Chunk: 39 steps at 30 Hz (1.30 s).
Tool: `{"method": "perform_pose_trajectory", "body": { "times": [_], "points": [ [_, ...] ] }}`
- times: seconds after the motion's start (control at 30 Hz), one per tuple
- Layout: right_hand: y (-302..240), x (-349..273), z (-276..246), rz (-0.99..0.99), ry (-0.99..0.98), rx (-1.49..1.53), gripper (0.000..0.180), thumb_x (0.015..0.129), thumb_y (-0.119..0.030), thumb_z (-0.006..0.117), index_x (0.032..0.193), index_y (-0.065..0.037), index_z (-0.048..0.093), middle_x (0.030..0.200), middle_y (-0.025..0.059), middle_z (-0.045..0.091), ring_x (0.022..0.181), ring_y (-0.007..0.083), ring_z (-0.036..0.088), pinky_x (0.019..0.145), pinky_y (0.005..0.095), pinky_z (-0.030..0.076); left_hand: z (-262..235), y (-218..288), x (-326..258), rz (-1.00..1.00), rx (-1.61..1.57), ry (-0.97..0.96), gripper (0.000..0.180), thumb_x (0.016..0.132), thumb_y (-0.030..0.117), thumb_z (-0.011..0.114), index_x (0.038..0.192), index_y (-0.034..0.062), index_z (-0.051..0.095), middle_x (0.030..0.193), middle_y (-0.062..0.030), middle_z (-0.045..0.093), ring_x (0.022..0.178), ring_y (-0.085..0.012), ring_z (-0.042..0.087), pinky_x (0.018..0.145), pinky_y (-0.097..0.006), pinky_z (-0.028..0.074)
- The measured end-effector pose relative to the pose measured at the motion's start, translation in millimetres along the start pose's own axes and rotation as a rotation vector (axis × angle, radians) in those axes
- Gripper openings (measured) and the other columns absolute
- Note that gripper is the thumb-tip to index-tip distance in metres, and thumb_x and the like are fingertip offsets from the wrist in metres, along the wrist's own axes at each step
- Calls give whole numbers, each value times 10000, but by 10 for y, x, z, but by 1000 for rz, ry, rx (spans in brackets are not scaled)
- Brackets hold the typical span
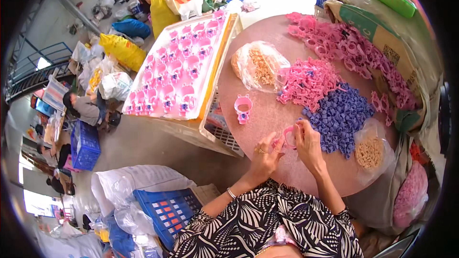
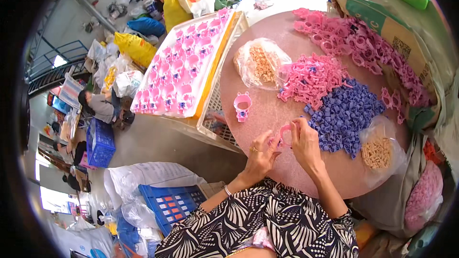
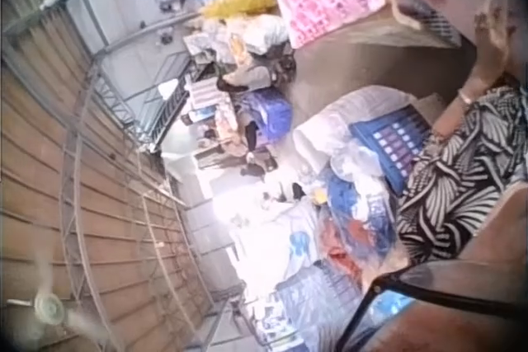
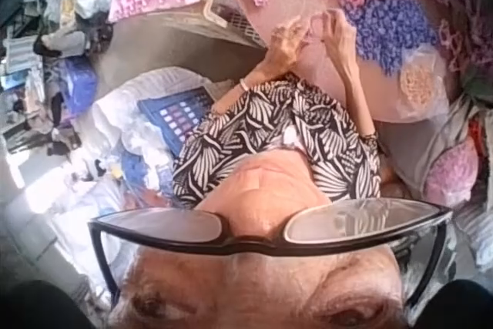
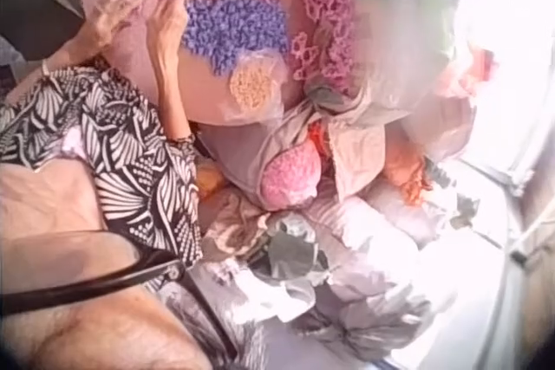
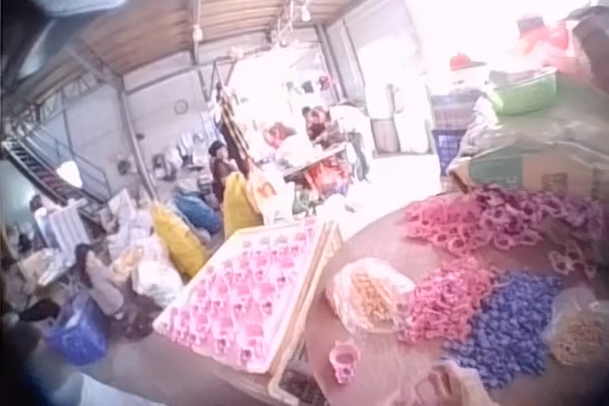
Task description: Assembling small plastic toy components by attaching small decorative plastic parts to pink rings.
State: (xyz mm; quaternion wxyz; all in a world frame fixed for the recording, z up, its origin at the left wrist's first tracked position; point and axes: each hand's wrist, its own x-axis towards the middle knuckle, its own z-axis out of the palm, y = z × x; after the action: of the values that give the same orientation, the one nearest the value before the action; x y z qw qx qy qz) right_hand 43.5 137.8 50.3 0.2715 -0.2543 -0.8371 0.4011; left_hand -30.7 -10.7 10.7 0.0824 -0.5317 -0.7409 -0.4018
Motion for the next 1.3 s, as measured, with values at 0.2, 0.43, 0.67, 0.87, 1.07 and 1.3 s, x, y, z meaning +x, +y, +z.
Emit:
{"method": "perform_pose_trajectory", "body": {
  "times": [0.2, 0.43, 0.67, 0.87, 1.07, 1.3],
  "points": [
    [-127, 69, -81, 16, 34, 72, 176, 964, -136, 503, 977, 30, 560, 631, 116, 582, 523, 147, 535, 483, 297, 425, -140, -62, 158, 266, 172, 21, 468, 782, 56, 686, 1233, 2, 570, 1302, -148, 494, 1194, -319, 493, 950, -412, 454],
    [-84, 1, -150, 102, 46, 195, 141, 948, -113, 521, 943, 21, 566, 633, 156, 577, 517, 195, 563, 487, 334, 434, -168, -53, 230, 400, 59, -120, 413, 758, -11, 668, 1166, -30, 607, 1236, -159, 576, 1141, -318, 554, 962, -421, 457],
    [160, -304, 98, 185, 44, 199, 171, 960, -160, 520, 1009, -7, 579, 668, 67, 590, 541, 116, 539, 489, 281, 460, -110, -34, 0, 424, 73, -97, 375, 764, -19, 632, 1136, -57, 615, 1165, -197, 609, 1132, -330, 569, 961, -431, 460],
    [-6, -389, -50, 356, -61, 415, 325, 954, -154, 527, 1250, -29, 481, 732, 65, 634, 571, 124, 581, 508, 282, 505, -139, 132, -32, -18, -94, -80, 302, 831, -6, 621, 1126, -68, 619, 1096, -210, 640, 997, -343, 631, 869, -398, 502],
    [315, -290, -284, 115, 258, 84, 209, 866, -57, 651, 1075, -42, 647, 720, 36, 651, 618, 64, 573, 542, 228, 456, 75, -199, -62, -947, -1456, 139, 189, 934, 127, 584, 1070, 10, 644, 965, -49, 663, 844, -145, 635, 814, -278, 530],
    [279, -354, -72, -272, 186, 18, 232, 736, -26, 752, 958, -59, 693, 913, 84, 661, 741, 152, 623, 590, 248, 487, 60, -201, 1, -1070, -1608, 112, 160, 926, 131, 587, 1017, 13, 646, 938, -62, 661, 842, -148, 631, 841, -300, 539]
  ]
}}
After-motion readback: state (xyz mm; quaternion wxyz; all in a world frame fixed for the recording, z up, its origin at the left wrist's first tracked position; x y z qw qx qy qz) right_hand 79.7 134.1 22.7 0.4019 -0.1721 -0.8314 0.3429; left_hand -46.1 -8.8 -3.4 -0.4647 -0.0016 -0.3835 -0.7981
